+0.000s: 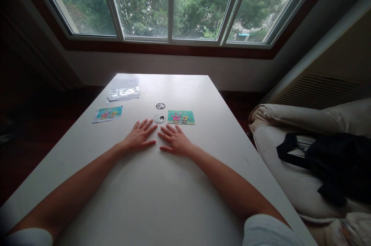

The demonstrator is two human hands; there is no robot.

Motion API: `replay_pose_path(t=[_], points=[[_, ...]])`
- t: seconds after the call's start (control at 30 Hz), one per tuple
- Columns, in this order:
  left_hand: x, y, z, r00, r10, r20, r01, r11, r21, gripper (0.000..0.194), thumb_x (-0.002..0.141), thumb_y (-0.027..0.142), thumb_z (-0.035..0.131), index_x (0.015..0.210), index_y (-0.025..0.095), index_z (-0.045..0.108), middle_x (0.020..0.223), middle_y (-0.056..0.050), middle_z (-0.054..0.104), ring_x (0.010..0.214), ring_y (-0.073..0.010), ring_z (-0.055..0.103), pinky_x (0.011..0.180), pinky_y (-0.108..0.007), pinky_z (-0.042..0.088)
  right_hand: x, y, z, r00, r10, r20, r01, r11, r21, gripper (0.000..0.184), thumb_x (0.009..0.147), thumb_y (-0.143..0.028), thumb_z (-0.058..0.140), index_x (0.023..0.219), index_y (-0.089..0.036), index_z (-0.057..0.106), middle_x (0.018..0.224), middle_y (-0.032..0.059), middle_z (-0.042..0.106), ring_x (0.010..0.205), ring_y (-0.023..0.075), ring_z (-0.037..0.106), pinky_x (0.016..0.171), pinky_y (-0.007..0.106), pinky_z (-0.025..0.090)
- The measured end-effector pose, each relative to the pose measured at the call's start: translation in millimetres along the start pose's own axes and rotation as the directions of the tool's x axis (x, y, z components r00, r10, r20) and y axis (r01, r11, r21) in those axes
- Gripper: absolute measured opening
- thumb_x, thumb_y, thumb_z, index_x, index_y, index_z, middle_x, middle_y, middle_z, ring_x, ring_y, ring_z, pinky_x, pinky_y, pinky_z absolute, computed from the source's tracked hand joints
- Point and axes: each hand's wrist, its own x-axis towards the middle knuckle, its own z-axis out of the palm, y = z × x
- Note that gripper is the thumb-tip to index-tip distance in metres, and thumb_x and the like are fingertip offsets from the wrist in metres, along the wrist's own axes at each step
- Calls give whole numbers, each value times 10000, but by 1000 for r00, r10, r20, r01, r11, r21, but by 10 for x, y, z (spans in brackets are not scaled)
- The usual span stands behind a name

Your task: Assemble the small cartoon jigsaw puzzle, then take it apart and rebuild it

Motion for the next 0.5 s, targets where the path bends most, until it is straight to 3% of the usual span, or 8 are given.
replay_pose_path(t=[0.5], points=[[0, -3, 5, 1000, 4, -2, -4, 1000, 1, 831, 912, 781, 365, 1610, 345, 243, 1700, -31, 131, 1561, -363, 91, 1238, -586, 93, -2, 4, 17, 1000, 6, 2, -6, 1000, 14, 751, 972, -701, 381, 1610, -324, 252, 1679, 30, 191, 1561, 311, 136, 1253, 561, 50]])
